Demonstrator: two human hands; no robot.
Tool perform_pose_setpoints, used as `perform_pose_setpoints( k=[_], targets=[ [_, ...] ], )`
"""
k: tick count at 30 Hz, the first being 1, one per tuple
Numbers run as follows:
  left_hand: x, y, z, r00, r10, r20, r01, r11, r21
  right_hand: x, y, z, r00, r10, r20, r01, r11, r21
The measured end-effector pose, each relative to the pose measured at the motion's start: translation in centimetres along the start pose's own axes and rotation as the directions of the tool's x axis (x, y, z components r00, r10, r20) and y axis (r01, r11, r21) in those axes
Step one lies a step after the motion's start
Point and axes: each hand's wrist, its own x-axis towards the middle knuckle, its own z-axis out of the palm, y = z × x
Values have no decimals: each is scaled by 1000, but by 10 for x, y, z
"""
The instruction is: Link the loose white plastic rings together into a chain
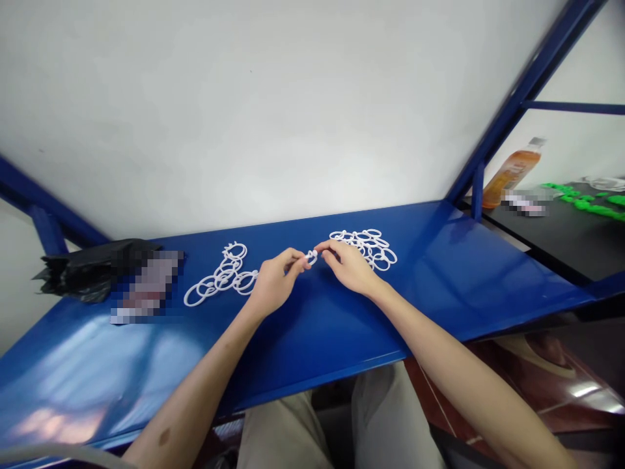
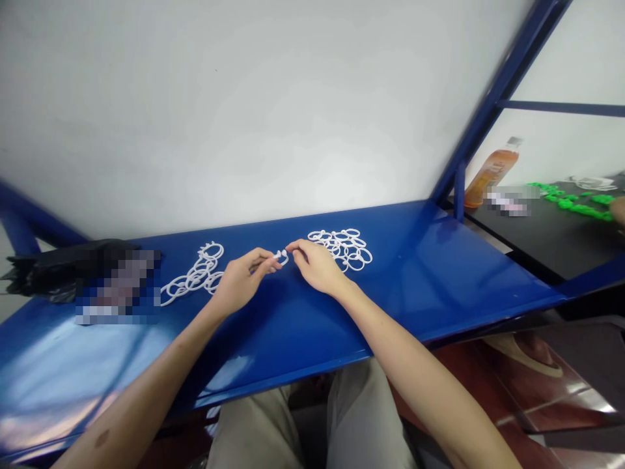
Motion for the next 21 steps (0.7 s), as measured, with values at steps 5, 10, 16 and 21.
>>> perform_pose_setpoints(
  k=[5,10,16,21],
  targets=[
    [4,-7,0,992,-124,-8,115,940,-320,-4,-3,15,1000,19,-5,-18,976,216],
    [-1,-2,4,996,-93,-2,90,978,-190,-7,-5,21,996,-76,-53,82,991,108],
    [-7,5,3,1000,10,-4,-10,999,52,-12,-2,17,965,-261,-13,260,965,-30],
    [-6,3,1,997,56,59,-67,977,204,-11,1,17,977,-202,72,205,978,-46]
  ],
)
